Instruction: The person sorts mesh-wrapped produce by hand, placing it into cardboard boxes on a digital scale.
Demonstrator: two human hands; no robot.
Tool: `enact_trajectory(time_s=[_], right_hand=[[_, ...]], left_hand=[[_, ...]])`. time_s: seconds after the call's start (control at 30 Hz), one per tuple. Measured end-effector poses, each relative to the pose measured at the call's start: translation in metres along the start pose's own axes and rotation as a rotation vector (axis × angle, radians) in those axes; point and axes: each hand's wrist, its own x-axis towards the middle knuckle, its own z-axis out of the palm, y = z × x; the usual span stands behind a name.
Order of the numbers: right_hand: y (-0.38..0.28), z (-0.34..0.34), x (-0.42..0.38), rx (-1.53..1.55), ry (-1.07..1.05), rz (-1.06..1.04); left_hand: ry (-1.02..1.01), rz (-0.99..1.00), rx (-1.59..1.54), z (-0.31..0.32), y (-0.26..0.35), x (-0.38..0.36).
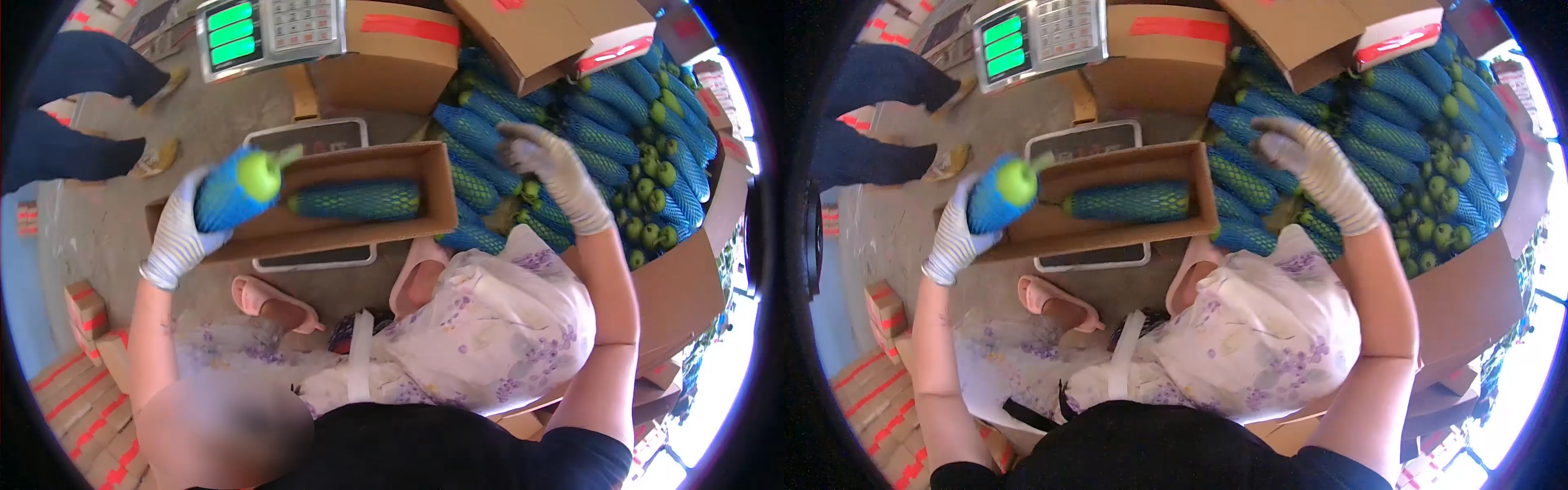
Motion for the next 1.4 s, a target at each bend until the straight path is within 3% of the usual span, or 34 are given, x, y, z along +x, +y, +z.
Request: enact_trajectory(time_s=[0.07,0.1,0.17,0.23,0.3,0.4,0.47,0.53,0.6,0.7,0.8,0.87,0.93,1.03,1.17,1.23,1.27,1.33,1.4], right_hand=[[0.05,-0.004,0.002,-0.251,0.081,-0.01],[0.079,-0.009,0.005,-0.347,0.051,0.007],[0.12,-0.018,0.012,-0.46,0.028,0.137],[0.157,-0.019,0.021,-0.507,0.019,0.209],[0.182,-0.019,0.031,-0.9,0.218,0.161],[0.184,-0.028,0.048,-0.997,0.264,0.217],[0.2,-0.03,0.055,-1.006,0.336,0.192],[0.212,-0.026,0.056,-0.867,0.3,0.047],[0.214,-0.017,0.052,-0.808,0.265,0.048],[0.208,-0.016,0.046,-1.033,0.124,0.585],[0.265,-0.017,0.04,-1.192,0.256,0.616],[0.277,-0.028,0.054,-1.111,0.154,0.565],[0.262,-0.035,0.061,-0.893,0.105,0.702],[0.24,-0.036,0.055,-1.007,-0.051,0.709],[0.26,-0.035,0.056,-0.961,-0.005,0.658],[0.269,-0.025,0.059,-1.085,-0.037,0.577],[0.275,-0.03,0.064,-1.082,-0.041,0.559],[0.235,-0.045,0.069,-1.045,-0.249,0.607],[0.217,-0.055,0.07,-1.058,-0.25,0.561]], left_hand=[[-0.234,0.107,0.299,0.01,-0.028,0.003],[-0.252,0.123,0.291,0.016,-0.033,0.004],[-0.39,-0.092,0.302,0.024,-0.04,0.008],[-0.424,-0.153,0.344,0.035,-0.061,0.008],[-0.47,-0.271,0.433,0.045,-0.072,0.012],[-0.557,-0.265,0.626,0.052,-0.11,0.009],[-0.566,-0.249,0.615,0.051,-0.108,0.009],[-0.554,-0.247,0.601,0.04,-0.093,0.007],[-0.483,-0.246,0.456,0.035,-0.067,0.006],[-0.398,-0.184,0.34,0.034,-0.023,0.0],[-0.339,-0.134,0.249,0.042,0.006,-0.013],[-0.404,-0.135,0.241,0.042,0.016,-0.023],[-0.441,-0.103,0.3,0.041,0.021,-0.027],[-0.424,-0.105,0.325,0.038,0.029,-0.028],[-0.336,-0.108,0.279,0.034,0.035,-0.036],[-0.308,-0.122,0.284,0.038,0.041,-0.033],[-0.352,-0.125,0.289,0.041,0.047,-0.031],[-0.404,-0.136,0.312,0.04,0.061,-0.029],[-0.496,-0.116,0.329,0.039,0.07,-0.025]])
